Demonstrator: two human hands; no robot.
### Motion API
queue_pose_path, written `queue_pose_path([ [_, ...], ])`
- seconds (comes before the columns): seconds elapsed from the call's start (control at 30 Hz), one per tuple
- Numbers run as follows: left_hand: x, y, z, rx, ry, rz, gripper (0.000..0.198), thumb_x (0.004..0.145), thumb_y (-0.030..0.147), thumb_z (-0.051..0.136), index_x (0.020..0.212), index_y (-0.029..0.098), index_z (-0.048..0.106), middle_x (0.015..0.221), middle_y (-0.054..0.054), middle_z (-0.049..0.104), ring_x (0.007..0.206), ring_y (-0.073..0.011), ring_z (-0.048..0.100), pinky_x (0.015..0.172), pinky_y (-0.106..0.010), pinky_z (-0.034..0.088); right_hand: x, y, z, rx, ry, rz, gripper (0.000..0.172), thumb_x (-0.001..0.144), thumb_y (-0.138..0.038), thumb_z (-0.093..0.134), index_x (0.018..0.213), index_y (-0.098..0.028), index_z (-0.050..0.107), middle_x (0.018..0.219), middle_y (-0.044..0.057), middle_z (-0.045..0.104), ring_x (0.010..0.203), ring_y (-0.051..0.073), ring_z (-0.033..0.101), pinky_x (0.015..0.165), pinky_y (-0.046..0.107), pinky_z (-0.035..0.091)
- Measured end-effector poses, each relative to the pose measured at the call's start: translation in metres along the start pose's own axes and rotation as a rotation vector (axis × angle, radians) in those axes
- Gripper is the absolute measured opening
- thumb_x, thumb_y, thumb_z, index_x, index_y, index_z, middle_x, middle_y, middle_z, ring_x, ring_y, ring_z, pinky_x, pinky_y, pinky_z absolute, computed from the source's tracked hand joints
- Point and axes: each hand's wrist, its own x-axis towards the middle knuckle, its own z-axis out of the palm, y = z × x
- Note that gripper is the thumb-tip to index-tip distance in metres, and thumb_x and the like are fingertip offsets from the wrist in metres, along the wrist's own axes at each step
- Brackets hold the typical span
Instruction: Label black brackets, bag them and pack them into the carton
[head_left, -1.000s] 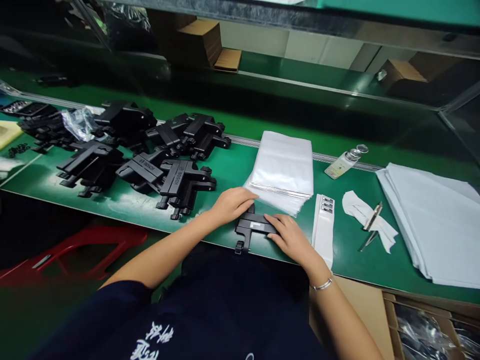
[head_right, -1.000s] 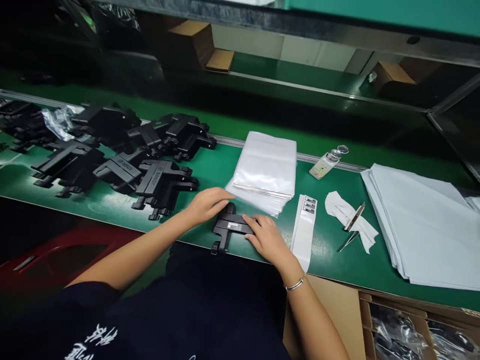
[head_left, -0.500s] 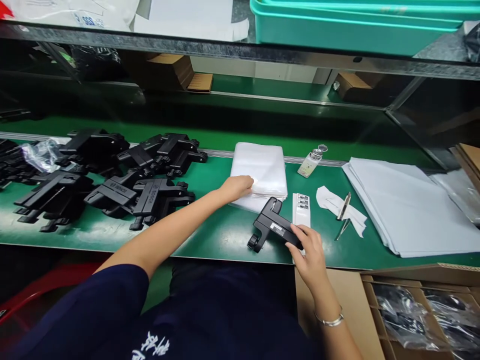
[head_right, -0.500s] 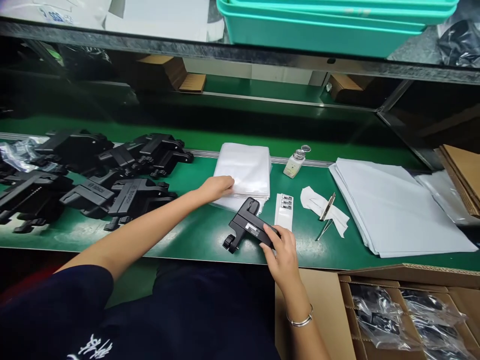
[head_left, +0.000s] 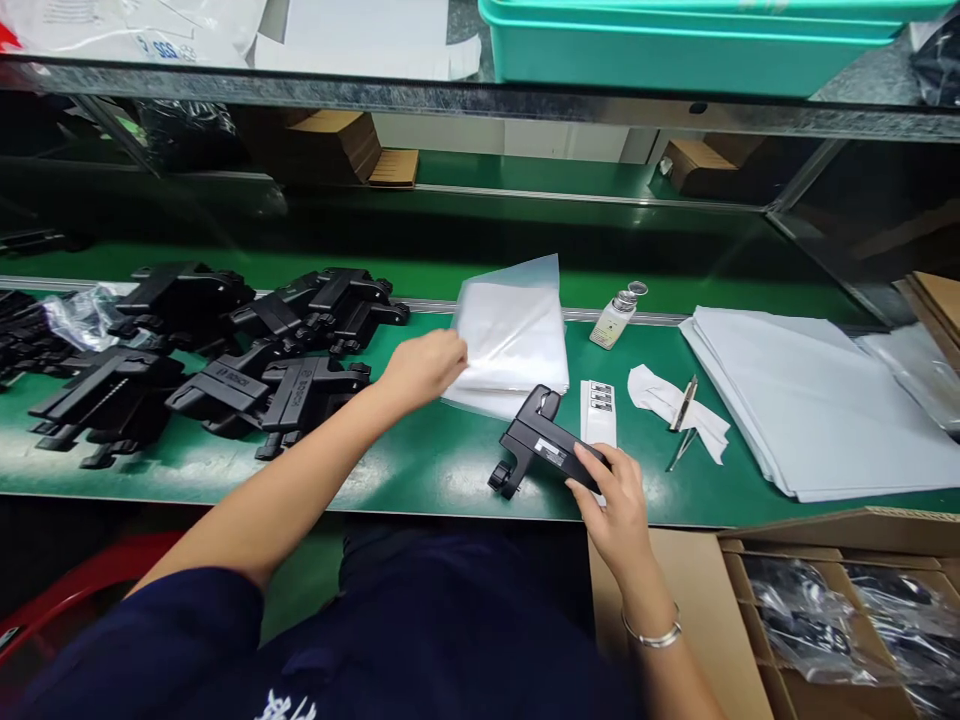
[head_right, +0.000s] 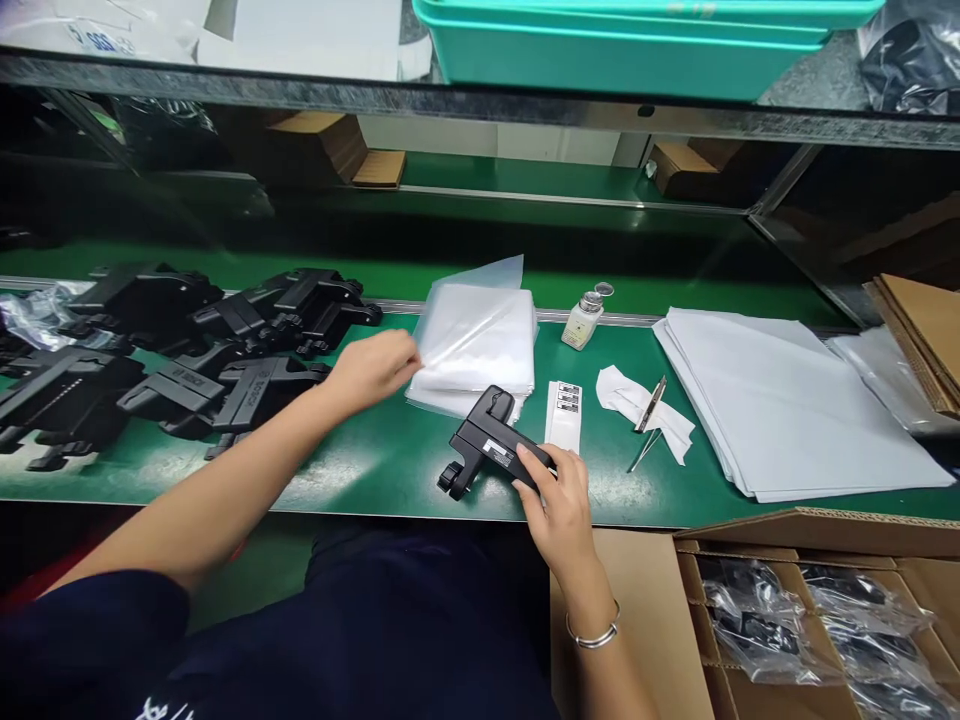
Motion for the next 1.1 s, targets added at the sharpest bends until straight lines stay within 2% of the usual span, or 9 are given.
queue_pose_path([
  [0.13, -0.076, 0.013, 0.028, -0.008, -0.228, 0.301, 0.018, 0.089, 0.019, 0.047, 0.078, 0.017, 0.060, 0.089, -0.010, 0.063, 0.087, -0.0239, 0.060, 0.074, -0.035, 0.049, 0.000, 0.000, -0.002, 0.000, 0.036, 0.030, 0.050, 0.092, -0.018, 0.056, 0.137, -0.037, 0.049, 0.114, 0.008, 0.055, 0.101, 0.025, 0.054, 0.088, 0.048, 0.048],
  [0.2, -0.107, 0.018, 0.047, -0.220, -0.305, 0.373, 0.013, 0.088, 0.019, 0.050, 0.085, 0.017, 0.062, 0.111, -0.012, 0.064, 0.107, -0.0268, 0.058, 0.094, -0.042, 0.046, 0.002, 0.000, -0.002, 0.005, 0.038, 0.037, 0.045, 0.091, -0.017, 0.057, 0.132, -0.037, 0.055, 0.114, 0.008, 0.055, 0.100, 0.025, 0.054, 0.088, 0.048, 0.048],
  [0.3, -0.125, 0.024, 0.061, -0.674, -0.335, 0.217, 0.032, 0.089, 0.033, 0.056, 0.118, 0.021, 0.056, 0.138, -0.013, 0.052, 0.129, -0.0305, 0.047, 0.106, -0.047, 0.040, 0.005, -0.003, 0.000, 0.028, 0.019, 0.040, 0.042, 0.091, -0.017, 0.058, 0.128, -0.036, 0.058, 0.114, 0.008, 0.055, 0.099, 0.024, 0.054, 0.087, 0.046, 0.048],
  [0.47, -0.096, 0.042, 0.054, -1.399, -0.207, -0.132, 0.071, 0.092, 0.060, 0.041, 0.150, 0.024, 0.023, 0.135, -0.016, 0.055, 0.110, -0.0291, 0.062, 0.091, -0.045, 0.050, 0.011, -0.016, 0.011, 0.078, -0.039, -0.019, 0.057, 0.090, -0.016, 0.058, 0.142, -0.036, 0.043, 0.115, 0.009, 0.055, 0.101, 0.025, 0.054, 0.088, 0.048, 0.048],
  [0.67, -0.083, 0.057, 0.041, -1.396, -0.156, -0.161, 0.071, 0.090, 0.063, 0.045, 0.148, 0.025, 0.034, 0.140, -0.010, 0.052, 0.120, -0.0314, 0.053, 0.096, -0.042, 0.048, 0.013, -0.027, 0.008, 0.082, -0.091, -0.131, 0.073, 0.089, -0.013, 0.059, 0.150, -0.036, 0.026, 0.114, 0.010, 0.057, 0.102, 0.025, 0.057, 0.094, 0.056, 0.046],
  [0.77, -0.089, 0.056, 0.034, -1.466, -0.236, -0.220, 0.072, 0.089, 0.062, 0.048, 0.149, 0.026, 0.032, 0.116, -0.009, 0.065, 0.089, -0.0232, 0.064, 0.071, -0.032, 0.054, 0.015, -0.028, 0.003, 0.067, -0.134, -0.184, 0.066, 0.089, -0.017, 0.060, 0.146, -0.037, 0.033, 0.112, 0.010, 0.057, 0.099, 0.025, 0.058, 0.085, 0.048, 0.052],
  [0.9, -0.089, 0.050, 0.031, -1.554, -0.393, -0.323, 0.068, 0.092, 0.060, 0.043, 0.149, 0.025, 0.028, 0.086, -0.003, 0.065, 0.052, -0.0123, 0.055, 0.048, -0.025, 0.047, 0.017, -0.031, 0.004, 0.108, -0.165, -0.106, 0.061, 0.090, -0.022, 0.060, 0.145, -0.033, 0.037, 0.111, 0.010, 0.059, 0.097, 0.024, 0.059, 0.076, 0.040, 0.054],
  [1.0, -0.090, 0.043, 0.040, -1.401, -0.291, -0.290, 0.060, 0.098, 0.053, 0.026, 0.147, 0.019, 0.032, 0.086, -0.006, 0.065, 0.067, -0.0183, 0.062, 0.064, -0.033, 0.054, 0.018, -0.035, 0.004, 0.137, -0.095, -0.033, 0.060, 0.090, -0.020, 0.059, 0.145, -0.032, 0.037, 0.112, 0.010, 0.059, 0.100, 0.025, 0.059, 0.078, 0.042, 0.054],
  [1.1, -0.098, 0.040, 0.058, -0.985, -0.167, -0.122, 0.043, 0.097, 0.037, 0.036, 0.132, 0.019, 0.050, 0.104, -0.010, 0.066, 0.097, -0.0247, 0.061, 0.088, -0.040, 0.050, 0.020, -0.038, 0.000, 0.092, -0.011, -0.102, 0.066, 0.087, -0.015, 0.063, 0.144, -0.033, 0.037, 0.111, 0.009, 0.058, 0.098, 0.025, 0.059, 0.078, 0.042, 0.052],
])
